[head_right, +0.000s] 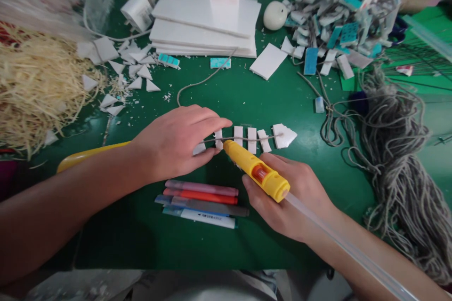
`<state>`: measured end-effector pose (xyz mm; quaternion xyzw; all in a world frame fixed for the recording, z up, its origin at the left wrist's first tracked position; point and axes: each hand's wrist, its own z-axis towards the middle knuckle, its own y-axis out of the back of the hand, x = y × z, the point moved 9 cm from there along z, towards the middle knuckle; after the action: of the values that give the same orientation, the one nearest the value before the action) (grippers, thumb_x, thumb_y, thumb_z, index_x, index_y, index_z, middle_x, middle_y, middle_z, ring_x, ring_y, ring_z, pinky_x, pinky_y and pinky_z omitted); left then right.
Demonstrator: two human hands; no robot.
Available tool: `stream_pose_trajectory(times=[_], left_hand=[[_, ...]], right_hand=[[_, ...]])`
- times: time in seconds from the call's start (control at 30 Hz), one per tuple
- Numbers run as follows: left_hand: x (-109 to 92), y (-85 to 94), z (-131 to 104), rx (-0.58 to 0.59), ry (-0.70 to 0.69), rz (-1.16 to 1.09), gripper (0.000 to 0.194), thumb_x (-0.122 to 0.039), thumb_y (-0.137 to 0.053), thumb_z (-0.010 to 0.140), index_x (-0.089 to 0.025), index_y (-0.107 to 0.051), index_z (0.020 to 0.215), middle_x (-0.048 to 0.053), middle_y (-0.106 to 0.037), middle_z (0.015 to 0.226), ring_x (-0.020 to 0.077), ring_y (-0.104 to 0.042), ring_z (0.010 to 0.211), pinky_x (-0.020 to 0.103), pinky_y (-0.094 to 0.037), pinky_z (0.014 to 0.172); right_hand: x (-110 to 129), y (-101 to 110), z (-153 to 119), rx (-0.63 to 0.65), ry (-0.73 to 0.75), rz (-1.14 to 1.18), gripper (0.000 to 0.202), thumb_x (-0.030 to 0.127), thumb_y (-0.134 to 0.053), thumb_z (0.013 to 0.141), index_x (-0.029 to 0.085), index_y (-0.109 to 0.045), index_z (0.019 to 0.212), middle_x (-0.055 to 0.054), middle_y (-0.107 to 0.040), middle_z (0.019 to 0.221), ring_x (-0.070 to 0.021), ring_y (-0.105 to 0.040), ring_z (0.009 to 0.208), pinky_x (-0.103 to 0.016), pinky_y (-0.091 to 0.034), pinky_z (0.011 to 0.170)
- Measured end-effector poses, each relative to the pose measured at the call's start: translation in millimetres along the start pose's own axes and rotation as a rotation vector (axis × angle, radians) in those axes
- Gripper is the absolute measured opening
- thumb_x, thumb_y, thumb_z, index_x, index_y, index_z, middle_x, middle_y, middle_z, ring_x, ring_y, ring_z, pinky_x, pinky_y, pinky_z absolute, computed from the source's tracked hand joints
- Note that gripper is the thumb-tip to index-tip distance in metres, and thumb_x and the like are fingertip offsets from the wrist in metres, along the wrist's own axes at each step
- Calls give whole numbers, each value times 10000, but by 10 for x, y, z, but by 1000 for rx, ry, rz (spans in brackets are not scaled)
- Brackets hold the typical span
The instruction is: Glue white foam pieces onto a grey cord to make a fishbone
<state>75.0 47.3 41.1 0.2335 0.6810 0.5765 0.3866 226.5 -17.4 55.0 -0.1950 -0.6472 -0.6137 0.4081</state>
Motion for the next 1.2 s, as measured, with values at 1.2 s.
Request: stream_pose_trajectory(times=[1.2], left_hand=[[96, 53, -57, -59, -58, -37, 274, -155, -524, 1077, -166, -758, 934, 115, -818, 1111, 271, -766, 1003, 381, -580, 830]], right_hand=[[-37, -54, -19, 29, -39, 10, 329, 417, -690, 1078, 310, -544, 803, 70, -531, 569, -123, -430, 394, -332, -372, 412]])
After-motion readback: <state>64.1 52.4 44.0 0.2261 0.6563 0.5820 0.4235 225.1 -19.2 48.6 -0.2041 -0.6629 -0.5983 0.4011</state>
